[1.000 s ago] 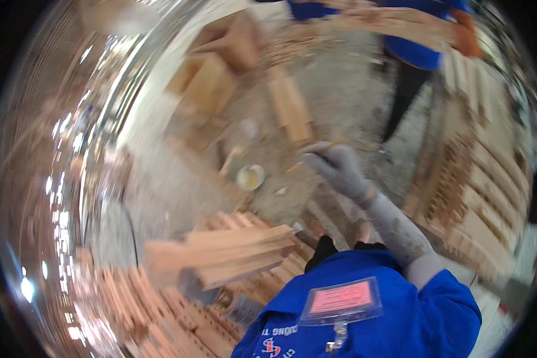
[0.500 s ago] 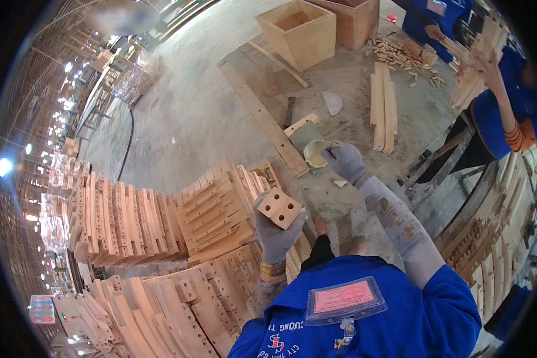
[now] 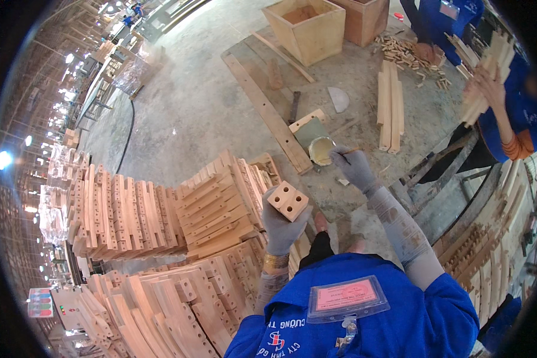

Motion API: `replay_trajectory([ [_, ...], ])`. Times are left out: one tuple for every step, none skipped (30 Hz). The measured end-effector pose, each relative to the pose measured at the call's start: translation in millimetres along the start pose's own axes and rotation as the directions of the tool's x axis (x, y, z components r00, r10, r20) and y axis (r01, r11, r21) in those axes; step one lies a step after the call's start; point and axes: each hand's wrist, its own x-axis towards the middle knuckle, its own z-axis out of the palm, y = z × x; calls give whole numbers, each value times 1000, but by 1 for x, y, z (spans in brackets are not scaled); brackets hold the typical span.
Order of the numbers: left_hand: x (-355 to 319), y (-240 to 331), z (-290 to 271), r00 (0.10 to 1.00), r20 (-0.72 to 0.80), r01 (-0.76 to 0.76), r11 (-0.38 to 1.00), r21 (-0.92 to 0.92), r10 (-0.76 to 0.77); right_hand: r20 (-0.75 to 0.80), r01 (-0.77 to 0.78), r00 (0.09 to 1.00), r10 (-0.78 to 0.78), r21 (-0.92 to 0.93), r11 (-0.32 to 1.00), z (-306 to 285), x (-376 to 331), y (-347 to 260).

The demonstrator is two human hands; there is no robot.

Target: The person applies a yellowish liquid to the pre-drilled holes of small wooden blocks using a thin stick. They pick up blocks from a stack, dip the stick into a container, and carefully fill the holes before placing the blocks onto a workbench. Other workers are visible in the background handling similar wooden pieces.

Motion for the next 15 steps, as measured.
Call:
replay_trajectory([
  [0,-1,1,1000,5,0,1000,-23,0,-16,-54,998,55,58,997,0,-3,3],
  [0,-3,2,1000,6,1,999,-45,-1,-25,-107,994,110,118,987,0,-6,5],
  [-1,-4,3,1000,10,2,999,-54,-2,-35,-165,983,178,236,958,-1,-9,7],
  [-1,-5,4,1000,14,3,998,-62,-3,-38,-217,969,246,351,911,-3,-12,9],
  [-1,-8,4,1000,13,4,998,-70,-3,-27,-264,950,310,459,848,-4,-12,4],
  [-2,-10,2,1000,13,-11,999,-31,12,-26,-274,939,343,545,792,-6,-13,-2],
  [-2,-12,-1,1000,15,-27,1000,9,27,-21,-280,927,375,626,728,-10,-15,-7],
  [-3,-14,-1,999,22,-42,998,42,41,-20,-281,912,409,697,660,-17,-15,-17],
  [-2,-11,2,1000,24,-16,1000,0,16,-43,-271,904,426,714,646,-24,-13,-25],
  [-2,-7,4,1000,29,10,999,-41,-9,-66,-259,894,444,731,631,-31,-10,-33],
  [-1,-3,8,999,37,35,996,-86,-32,-92,-245,883,459,746,620,-40,-8,-45],
  [-2,-2,9,999,27,21,996,-86,-19,-97,-215,903,419,743,634,-46,-4,-61],
  [-1,-2,11,1000,17,8,996,-86,-6,-101,-184,920,379,741,646,-51,-1,-77],
  [-1,-2,13,1000,10,-6,996,-90,7,-109,-151,935,337,736,659,-57,1,-97],
  [0,-3,12,997,54,-54,999,8,53,-98,-128,956,275,706,697,-61,1,-116],
])
